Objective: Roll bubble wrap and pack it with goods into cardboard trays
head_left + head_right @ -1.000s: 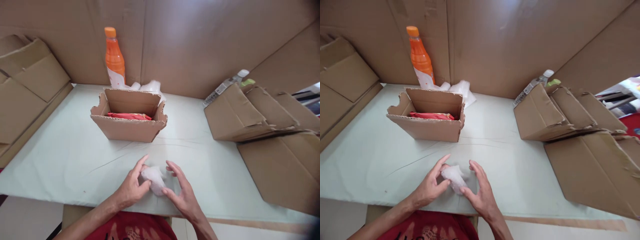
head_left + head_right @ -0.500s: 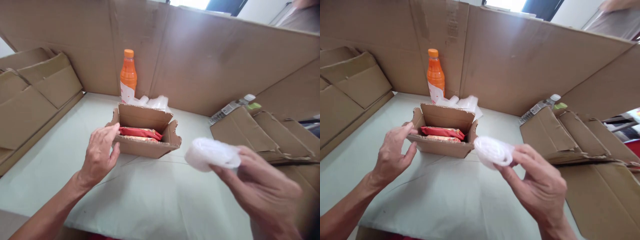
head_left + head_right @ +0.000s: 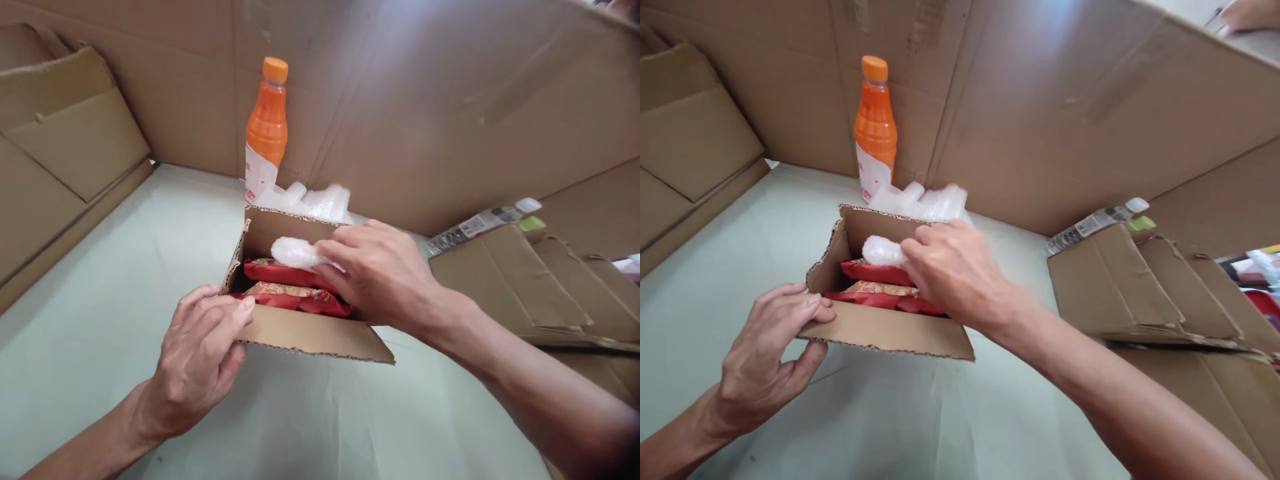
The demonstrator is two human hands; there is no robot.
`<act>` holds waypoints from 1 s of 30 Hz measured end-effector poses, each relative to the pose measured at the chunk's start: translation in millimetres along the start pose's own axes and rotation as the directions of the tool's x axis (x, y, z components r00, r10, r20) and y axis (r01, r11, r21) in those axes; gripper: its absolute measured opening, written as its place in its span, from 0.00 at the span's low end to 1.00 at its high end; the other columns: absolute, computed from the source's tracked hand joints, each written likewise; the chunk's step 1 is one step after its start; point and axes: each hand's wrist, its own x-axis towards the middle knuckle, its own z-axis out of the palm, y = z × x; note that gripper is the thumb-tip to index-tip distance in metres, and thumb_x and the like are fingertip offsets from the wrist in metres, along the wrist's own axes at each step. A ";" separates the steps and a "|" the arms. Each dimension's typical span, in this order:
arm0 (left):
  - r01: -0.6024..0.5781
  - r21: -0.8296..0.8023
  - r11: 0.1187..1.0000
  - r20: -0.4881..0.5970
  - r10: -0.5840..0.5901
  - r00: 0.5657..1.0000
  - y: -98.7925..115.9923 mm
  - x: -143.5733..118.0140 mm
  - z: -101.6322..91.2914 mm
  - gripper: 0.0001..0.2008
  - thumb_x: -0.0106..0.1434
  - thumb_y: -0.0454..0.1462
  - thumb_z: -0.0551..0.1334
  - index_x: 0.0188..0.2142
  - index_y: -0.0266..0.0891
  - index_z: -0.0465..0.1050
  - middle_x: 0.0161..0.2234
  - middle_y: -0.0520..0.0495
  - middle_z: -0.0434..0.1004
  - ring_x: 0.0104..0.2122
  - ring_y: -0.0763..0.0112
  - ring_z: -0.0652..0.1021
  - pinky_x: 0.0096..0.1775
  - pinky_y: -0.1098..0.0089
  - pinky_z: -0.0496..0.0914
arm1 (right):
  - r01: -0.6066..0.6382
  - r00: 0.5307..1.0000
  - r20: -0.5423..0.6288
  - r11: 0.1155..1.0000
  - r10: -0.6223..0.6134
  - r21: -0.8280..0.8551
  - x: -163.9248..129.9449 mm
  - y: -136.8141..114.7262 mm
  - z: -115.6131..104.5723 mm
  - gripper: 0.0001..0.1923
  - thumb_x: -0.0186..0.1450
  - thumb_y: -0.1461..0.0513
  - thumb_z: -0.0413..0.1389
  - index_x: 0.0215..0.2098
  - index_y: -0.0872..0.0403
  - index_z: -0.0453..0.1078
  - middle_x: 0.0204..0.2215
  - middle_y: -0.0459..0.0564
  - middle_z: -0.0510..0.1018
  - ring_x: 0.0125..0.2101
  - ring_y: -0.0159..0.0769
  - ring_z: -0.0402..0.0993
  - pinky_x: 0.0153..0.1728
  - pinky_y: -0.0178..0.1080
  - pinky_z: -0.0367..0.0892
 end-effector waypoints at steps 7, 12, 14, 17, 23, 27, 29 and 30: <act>-0.016 -0.013 1.000 -0.033 0.016 0.999 0.9 2.7 1.3 0.40 0.58 0.19 0.61 0.68 0.38 0.56 0.42 0.44 0.78 0.45 0.62 0.78 0.55 0.49 0.71 | 0.024 0.837 0.546 0.999 -0.042 0.040 69.1 -30.3 22.0 0.06 0.65 0.68 0.56 0.31 0.56 0.74 0.27 0.52 0.82 0.28 0.39 0.76 0.25 0.37 0.55; 0.119 0.022 0.993 -0.182 -0.113 0.977 -1.6 -8.6 -8.9 0.45 0.57 0.25 0.68 0.70 0.46 0.53 0.57 0.39 0.70 0.57 0.55 0.74 0.58 0.52 0.72 | -0.189 0.963 0.228 0.963 0.143 0.195 8.8 5.8 -11.5 0.09 0.69 0.63 0.53 0.42 0.52 0.76 0.35 0.49 0.84 0.30 0.37 0.78 0.29 0.36 0.63; 0.264 -0.005 0.964 -0.172 -0.261 0.950 -3.2 -18.8 -13.9 0.42 0.60 0.28 0.67 0.70 0.48 0.54 0.59 0.40 0.68 0.58 0.55 0.74 0.59 0.52 0.71 | -0.378 0.912 -0.035 0.872 0.408 0.311 -46.2 18.3 -18.3 0.12 0.71 0.58 0.53 0.47 0.50 0.76 0.39 0.49 0.84 0.33 0.38 0.79 0.30 0.37 0.68; 0.511 -0.089 0.855 -0.039 -0.516 0.856 -5.9 -36.4 -17.4 0.33 0.65 0.34 0.64 0.68 0.47 0.58 0.60 0.40 0.69 0.55 0.57 0.76 0.57 0.53 0.73 | -0.572 0.730 -0.080 0.671 0.679 0.472 -125.2 13.8 2.1 0.12 0.68 0.53 0.57 0.44 0.50 0.77 0.33 0.49 0.84 0.31 0.39 0.80 0.29 0.38 0.70; 0.729 -0.256 0.635 0.185 -0.708 0.682 -20.7 -54.7 11.8 0.35 0.63 0.41 0.63 0.68 0.47 0.57 0.65 0.39 0.64 0.58 0.55 0.74 0.58 0.53 0.72 | -0.576 0.717 0.200 0.404 0.668 0.711 -140.3 -54.5 90.8 0.23 0.62 0.49 0.59 0.51 0.53 0.69 0.44 0.56 0.82 0.35 0.42 0.79 0.36 0.44 0.75; 0.718 -0.364 0.593 0.185 -0.709 0.680 -18.1 -48.6 50.9 0.37 0.60 0.40 0.63 0.68 0.40 0.56 0.61 0.37 0.68 0.59 0.54 0.73 0.58 0.52 0.71 | -0.614 0.636 0.235 0.298 0.735 0.731 -109.9 -57.6 109.4 0.22 0.61 0.47 0.55 0.45 0.54 0.68 0.38 0.55 0.81 0.31 0.43 0.76 0.34 0.46 0.73; 0.697 -0.396 0.598 0.175 -0.696 0.696 -3.1 -51.1 65.2 0.38 0.58 0.40 0.64 0.67 0.37 0.56 0.61 0.34 0.68 0.59 0.51 0.72 0.58 0.51 0.71 | -0.638 0.574 0.258 0.227 0.777 0.736 -119.7 -47.7 108.9 0.23 0.59 0.45 0.55 0.43 0.54 0.68 0.38 0.56 0.81 0.31 0.44 0.76 0.32 0.46 0.73; 0.681 -0.406 0.609 0.193 -0.672 0.715 7.7 -55.1 69.7 0.38 0.58 0.39 0.64 0.67 0.37 0.56 0.62 0.34 0.67 0.60 0.50 0.71 0.58 0.50 0.70 | -0.637 0.547 0.267 0.187 0.794 0.748 -130.4 -42.9 108.0 0.24 0.59 0.45 0.57 0.43 0.54 0.68 0.39 0.57 0.81 0.32 0.45 0.77 0.32 0.46 0.73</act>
